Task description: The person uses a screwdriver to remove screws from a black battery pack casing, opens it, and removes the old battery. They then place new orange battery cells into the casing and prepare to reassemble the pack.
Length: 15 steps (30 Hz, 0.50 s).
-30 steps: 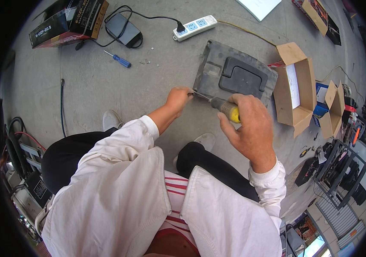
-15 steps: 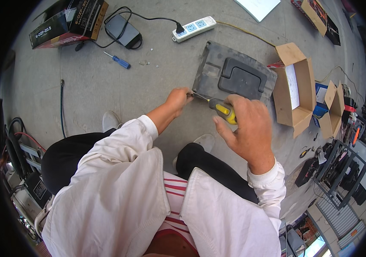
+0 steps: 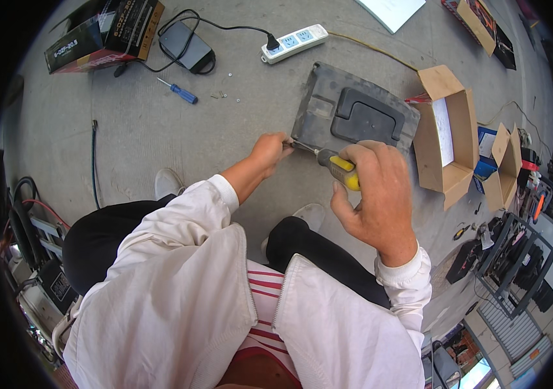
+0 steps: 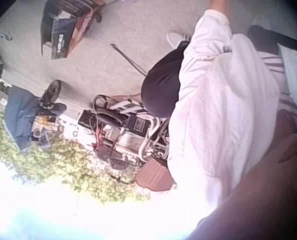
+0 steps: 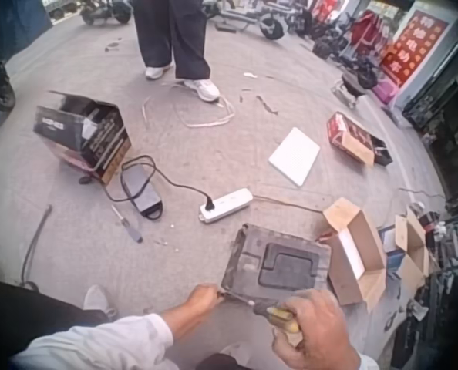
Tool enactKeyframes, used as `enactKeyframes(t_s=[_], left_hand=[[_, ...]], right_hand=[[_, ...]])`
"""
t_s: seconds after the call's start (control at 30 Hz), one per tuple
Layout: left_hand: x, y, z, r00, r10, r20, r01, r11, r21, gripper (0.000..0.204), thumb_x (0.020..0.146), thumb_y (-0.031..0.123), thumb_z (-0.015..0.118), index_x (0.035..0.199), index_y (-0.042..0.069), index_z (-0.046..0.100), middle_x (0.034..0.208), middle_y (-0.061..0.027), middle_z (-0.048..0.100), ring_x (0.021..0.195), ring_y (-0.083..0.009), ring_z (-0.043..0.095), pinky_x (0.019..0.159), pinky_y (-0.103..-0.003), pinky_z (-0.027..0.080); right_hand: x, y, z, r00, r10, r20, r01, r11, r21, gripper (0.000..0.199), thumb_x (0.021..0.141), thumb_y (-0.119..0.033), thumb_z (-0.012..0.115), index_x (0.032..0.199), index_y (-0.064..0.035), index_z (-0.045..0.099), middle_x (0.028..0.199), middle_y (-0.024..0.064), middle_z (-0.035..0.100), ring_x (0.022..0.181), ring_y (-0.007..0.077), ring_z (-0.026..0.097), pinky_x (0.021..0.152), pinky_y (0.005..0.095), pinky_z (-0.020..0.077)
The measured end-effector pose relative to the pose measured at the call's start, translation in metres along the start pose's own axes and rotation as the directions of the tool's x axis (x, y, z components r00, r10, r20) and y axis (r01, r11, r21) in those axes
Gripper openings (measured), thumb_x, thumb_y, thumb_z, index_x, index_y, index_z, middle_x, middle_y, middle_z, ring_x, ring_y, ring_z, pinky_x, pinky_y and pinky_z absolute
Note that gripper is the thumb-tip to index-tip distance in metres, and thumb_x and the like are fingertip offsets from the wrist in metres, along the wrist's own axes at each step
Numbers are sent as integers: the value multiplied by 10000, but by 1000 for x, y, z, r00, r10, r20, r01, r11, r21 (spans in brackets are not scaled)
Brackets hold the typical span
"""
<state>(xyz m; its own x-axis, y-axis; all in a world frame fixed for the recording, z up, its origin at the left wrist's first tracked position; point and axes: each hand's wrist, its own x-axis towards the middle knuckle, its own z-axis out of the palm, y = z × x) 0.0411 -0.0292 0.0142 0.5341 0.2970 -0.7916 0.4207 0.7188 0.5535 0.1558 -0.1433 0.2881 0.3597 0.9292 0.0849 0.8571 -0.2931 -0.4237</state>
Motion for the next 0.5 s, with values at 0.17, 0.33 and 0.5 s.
enactKeyframes(t_s=[0.17,0.33,0.5], left_hand=[[-10,13,3,998,-61,-4,61,995,-79,216,965,100,525,1019,-85,621,1114,-190,600,1060,-278,611,1061,-419,527],[-17,20,4,995,-94,-29,88,982,-164,218,963,110,525,1011,-78,624,1098,-175,607,1051,-269,611,1050,-413,535],[-18,22,7,995,-100,-11,96,980,-173,211,939,127,551,986,-60,634,1051,-159,619,1015,-248,611,1006,-400,544]], right_hand=[[-5,4,-1,998,40,41,-38,998,-55,371,755,-117,770,1085,-60,611,914,119,623,840,341,573,768,410,442],[-1,1,1,1000,-1,9,0,999,54,370,740,-91,767,1072,-57,606,911,111,623,824,339,574,760,416,442],[-6,6,-4,1000,4,25,-4,1000,-11,393,721,-48,755,1080,-47,595,992,148,612,863,361,587,790,425,468]])
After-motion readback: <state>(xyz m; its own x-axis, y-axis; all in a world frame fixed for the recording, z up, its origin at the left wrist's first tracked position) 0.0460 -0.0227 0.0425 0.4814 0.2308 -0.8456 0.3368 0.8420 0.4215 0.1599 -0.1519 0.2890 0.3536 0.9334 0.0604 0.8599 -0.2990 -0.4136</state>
